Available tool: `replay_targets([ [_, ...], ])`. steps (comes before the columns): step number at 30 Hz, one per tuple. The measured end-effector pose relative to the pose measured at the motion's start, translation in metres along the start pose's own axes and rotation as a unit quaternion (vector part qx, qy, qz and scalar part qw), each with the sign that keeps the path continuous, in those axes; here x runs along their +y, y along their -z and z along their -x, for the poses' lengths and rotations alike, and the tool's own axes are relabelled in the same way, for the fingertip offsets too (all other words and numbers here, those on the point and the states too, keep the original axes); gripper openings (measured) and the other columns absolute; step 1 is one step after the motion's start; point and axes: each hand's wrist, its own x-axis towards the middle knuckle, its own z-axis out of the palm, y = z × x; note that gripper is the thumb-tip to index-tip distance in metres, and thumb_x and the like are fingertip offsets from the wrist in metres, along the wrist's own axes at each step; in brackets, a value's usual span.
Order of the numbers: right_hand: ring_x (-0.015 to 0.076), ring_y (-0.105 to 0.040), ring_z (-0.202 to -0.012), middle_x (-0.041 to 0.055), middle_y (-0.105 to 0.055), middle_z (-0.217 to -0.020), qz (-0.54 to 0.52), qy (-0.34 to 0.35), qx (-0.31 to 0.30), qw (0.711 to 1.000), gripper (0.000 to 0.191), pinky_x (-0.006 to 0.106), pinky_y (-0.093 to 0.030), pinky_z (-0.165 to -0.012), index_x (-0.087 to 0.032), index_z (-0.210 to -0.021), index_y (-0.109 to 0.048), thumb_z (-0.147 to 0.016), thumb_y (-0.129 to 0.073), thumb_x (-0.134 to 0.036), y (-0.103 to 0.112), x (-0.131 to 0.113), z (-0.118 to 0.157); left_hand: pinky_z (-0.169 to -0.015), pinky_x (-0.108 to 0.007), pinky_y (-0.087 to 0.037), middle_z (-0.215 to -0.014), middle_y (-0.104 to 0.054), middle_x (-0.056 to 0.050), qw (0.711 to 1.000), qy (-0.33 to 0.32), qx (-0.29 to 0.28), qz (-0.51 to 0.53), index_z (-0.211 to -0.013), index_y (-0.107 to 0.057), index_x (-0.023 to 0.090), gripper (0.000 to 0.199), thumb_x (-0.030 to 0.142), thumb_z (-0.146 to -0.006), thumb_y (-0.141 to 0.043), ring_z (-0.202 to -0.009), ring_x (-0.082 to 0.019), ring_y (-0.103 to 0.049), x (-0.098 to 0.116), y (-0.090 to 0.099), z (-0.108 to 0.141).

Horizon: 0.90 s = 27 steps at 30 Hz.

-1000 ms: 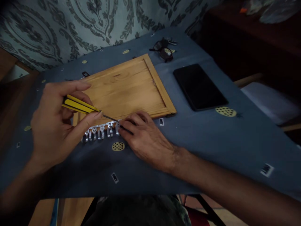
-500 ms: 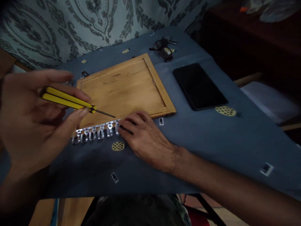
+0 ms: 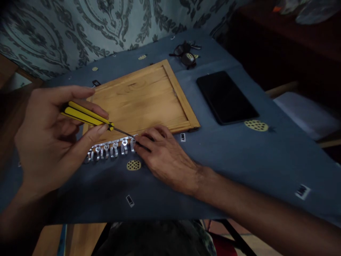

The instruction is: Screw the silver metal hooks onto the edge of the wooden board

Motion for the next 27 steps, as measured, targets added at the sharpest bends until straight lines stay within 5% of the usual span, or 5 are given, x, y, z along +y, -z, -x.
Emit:
replay_targets([
  [12,0.0272,-0.063,-0.11,0.0084,-0.076,-0.12,0.007,0.001,-0.006,1.0,0.027,0.049,-0.049,-0.102,-0.017,-0.11,-0.072,-0.097,-0.05,-0.009,0.001,0.0,0.001,-0.098,-0.038,-0.06,-0.119,-0.063,-0.001,0.997,0.045,-0.04,0.042,-0.139,-0.046,0.034,0.047,0.02,-0.096,-0.062,-0.107,-0.019,-0.068,-0.003,-0.004,0.003],
  [20,0.0276,-0.063,-0.106,0.0091,-0.077,-0.117,0.001,0.01,0.022,1.0,0.028,0.05,-0.05,-0.099,-0.015,-0.11,-0.072,-0.097,-0.047,-0.01,-0.005,0.002,0.002,-0.099,-0.036,-0.056,-0.131,-0.064,-0.001,0.999,-0.026,0.004,0.027,-0.139,-0.053,0.034,0.053,0.028,-0.09,-0.072,-0.123,-0.026,-0.063,-0.011,-0.009,0.0],
  [23,0.0273,-0.063,-0.107,0.0083,-0.077,-0.117,0.003,0.01,0.015,1.0,0.027,0.049,-0.05,-0.099,-0.014,-0.109,-0.072,-0.098,-0.047,-0.01,-0.003,0.002,0.002,-0.107,-0.041,-0.052,-0.126,-0.067,0.0,0.999,-0.019,0.012,0.04,-0.136,-0.057,0.032,0.05,0.023,-0.09,-0.072,-0.118,-0.026,-0.066,-0.012,-0.007,0.0],
  [27,0.0268,-0.063,-0.107,0.0073,-0.076,-0.117,0.007,0.004,0.008,1.0,0.03,0.047,-0.048,-0.1,-0.017,-0.11,-0.072,-0.097,-0.047,-0.007,-0.001,0.001,0.002,-0.09,-0.037,-0.058,-0.124,-0.068,-0.003,0.996,0.033,0.011,0.086,-0.135,-0.06,0.03,0.059,0.025,-0.081,-0.081,-0.102,-0.024,-0.069,-0.013,-0.003,0.0],
])
